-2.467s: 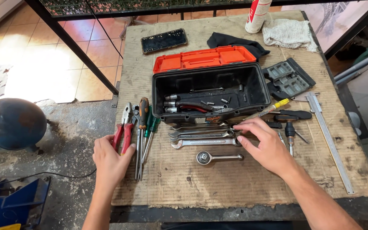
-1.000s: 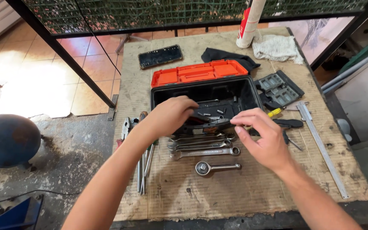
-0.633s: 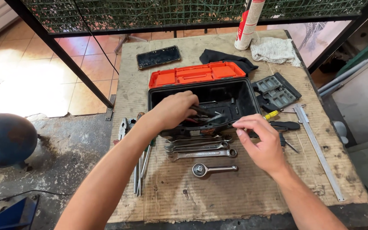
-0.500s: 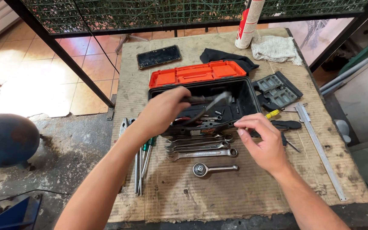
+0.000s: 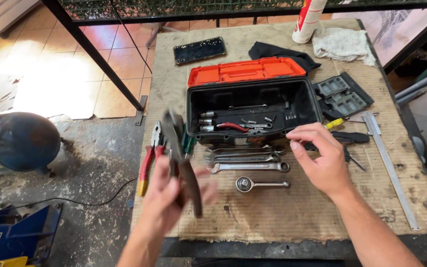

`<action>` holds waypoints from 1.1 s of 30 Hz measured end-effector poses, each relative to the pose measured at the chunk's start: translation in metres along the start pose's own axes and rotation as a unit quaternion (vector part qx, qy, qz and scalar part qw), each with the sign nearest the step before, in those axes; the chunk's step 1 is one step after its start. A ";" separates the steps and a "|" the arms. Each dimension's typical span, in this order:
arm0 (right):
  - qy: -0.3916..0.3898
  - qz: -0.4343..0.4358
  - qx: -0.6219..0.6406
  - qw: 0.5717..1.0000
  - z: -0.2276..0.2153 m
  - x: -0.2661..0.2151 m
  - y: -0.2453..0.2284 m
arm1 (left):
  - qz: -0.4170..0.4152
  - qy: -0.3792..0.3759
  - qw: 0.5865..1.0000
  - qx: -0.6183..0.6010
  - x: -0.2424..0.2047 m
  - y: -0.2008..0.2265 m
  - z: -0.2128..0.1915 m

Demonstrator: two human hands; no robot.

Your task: The person opens a red and black toolbox on a wooden table and removes various tools, including screwdrivers, pliers, wrenches, and sockets. They place the tools on the table one by one, arranging them in a neat layout. The person also handles a small metal component, possibly a socket or bit, and places it with the other tools.

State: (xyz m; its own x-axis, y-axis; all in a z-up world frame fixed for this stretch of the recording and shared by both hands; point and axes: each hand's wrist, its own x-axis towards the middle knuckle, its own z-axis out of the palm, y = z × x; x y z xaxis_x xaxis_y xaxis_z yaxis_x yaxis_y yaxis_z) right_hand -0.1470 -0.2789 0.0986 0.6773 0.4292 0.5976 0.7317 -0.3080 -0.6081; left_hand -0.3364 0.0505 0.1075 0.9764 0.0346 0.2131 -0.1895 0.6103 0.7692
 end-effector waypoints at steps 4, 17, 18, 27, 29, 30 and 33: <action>-0.007 -0.007 -0.003 1.000 0.001 -0.002 -0.002 | -0.049 -0.010 0.996 -0.070 -0.057 -0.024 -0.008; -0.004 -0.017 0.000 1.000 -0.006 0.002 -0.008 | 0.073 -0.098 0.536 0.835 -0.130 -0.022 -0.098; -0.002 -0.016 -0.002 1.000 -0.007 0.002 -0.007 | 0.074 -0.101 0.536 0.835 -0.131 -0.023 -0.099; -0.080 -0.055 -0.108 0.989 -0.021 0.060 0.006 | 0.062 0.090 0.526 0.843 -0.134 -0.039 -0.087; -0.247 0.007 -0.165 0.955 -0.026 0.092 0.008 | 0.148 0.101 0.533 0.827 -0.126 -0.046 -0.076; -0.247 0.008 -0.167 0.954 -0.019 0.102 0.022 | 0.148 0.100 0.535 0.826 -0.115 -0.042 -0.065; -0.424 0.087 -0.179 0.884 0.003 0.130 0.056 | 0.172 0.041 0.579 0.796 -0.078 -0.027 -0.035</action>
